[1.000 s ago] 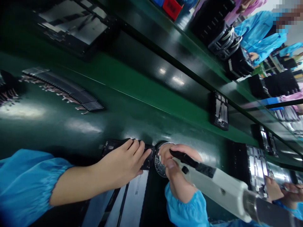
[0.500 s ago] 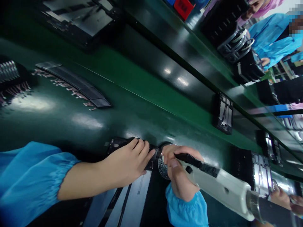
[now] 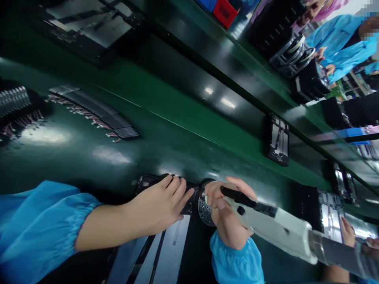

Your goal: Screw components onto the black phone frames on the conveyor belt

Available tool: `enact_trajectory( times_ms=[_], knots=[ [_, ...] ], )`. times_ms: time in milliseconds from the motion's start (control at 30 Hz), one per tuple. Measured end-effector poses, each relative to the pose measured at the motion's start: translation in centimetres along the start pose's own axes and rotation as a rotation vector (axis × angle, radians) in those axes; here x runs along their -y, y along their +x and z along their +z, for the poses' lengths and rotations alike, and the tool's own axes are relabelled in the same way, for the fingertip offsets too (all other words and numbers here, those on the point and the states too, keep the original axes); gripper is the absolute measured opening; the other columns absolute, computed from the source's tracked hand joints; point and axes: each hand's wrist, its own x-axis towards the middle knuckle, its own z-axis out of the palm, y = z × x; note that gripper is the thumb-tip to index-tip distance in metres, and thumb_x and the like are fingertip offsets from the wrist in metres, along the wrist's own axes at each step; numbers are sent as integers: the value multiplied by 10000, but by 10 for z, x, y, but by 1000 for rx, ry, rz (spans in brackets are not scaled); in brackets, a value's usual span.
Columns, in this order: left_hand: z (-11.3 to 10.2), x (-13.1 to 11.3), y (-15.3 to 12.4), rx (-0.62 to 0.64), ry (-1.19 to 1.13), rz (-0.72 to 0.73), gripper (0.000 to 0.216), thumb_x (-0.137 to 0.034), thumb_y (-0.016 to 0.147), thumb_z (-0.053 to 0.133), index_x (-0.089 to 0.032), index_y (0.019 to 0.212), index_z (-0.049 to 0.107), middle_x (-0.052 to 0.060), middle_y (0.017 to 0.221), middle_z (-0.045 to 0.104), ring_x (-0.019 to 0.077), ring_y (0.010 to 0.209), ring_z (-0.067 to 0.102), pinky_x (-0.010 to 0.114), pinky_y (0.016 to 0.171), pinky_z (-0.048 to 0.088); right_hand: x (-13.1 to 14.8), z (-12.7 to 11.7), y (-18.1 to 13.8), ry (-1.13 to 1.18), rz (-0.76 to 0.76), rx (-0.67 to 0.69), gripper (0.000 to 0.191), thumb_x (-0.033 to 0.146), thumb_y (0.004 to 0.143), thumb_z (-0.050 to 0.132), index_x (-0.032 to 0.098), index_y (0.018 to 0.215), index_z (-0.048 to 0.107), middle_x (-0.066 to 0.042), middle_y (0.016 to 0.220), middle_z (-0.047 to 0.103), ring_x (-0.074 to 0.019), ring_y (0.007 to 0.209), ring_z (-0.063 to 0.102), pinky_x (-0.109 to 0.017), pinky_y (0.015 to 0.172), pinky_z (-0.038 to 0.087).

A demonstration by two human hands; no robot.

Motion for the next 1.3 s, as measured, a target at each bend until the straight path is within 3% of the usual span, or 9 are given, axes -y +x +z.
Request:
enact_trajectory(
  times_ms=[167,267,433,1133,1300],
  knots=[
    [4,0,-1,-7,6,13,575,-433,941,585,-82,1396,576,250,1233,665,392,1069,642,495,827,504,1,-30,5,-68,-60,-74,288,112,741,575,172,1000,685,-16,768,613,-169,566,596,-378,589,513],
    [6,-1,-2,-25,-8,-4,572,-449,935,595,-85,1376,595,249,1222,673,391,1065,649,495,827,503,-10,-38,7,-79,-49,-145,275,119,729,588,176,977,692,9,744,583,-148,533,585,-370,591,519],
    [4,1,-1,-50,-9,-13,544,-462,953,565,-86,1340,626,241,1194,687,377,1040,662,481,835,496,-23,-31,10,-42,-28,-138,262,118,744,600,181,980,692,21,715,579,-130,506,566,-345,566,513],
    [1,1,0,-31,-8,-2,532,-440,968,544,-95,1367,611,240,1218,682,379,1062,658,484,838,520,-27,-27,7,-36,-29,-72,204,118,789,603,199,961,679,18,758,573,-127,510,562,-347,564,501],
    [2,1,0,-22,6,-1,531,-423,961,560,-96,1377,604,239,1217,682,381,1068,655,479,830,525,-15,-25,6,-54,-37,-91,265,151,793,623,189,1045,697,16,716,567,-140,516,562,-353,564,494]
  ],
)
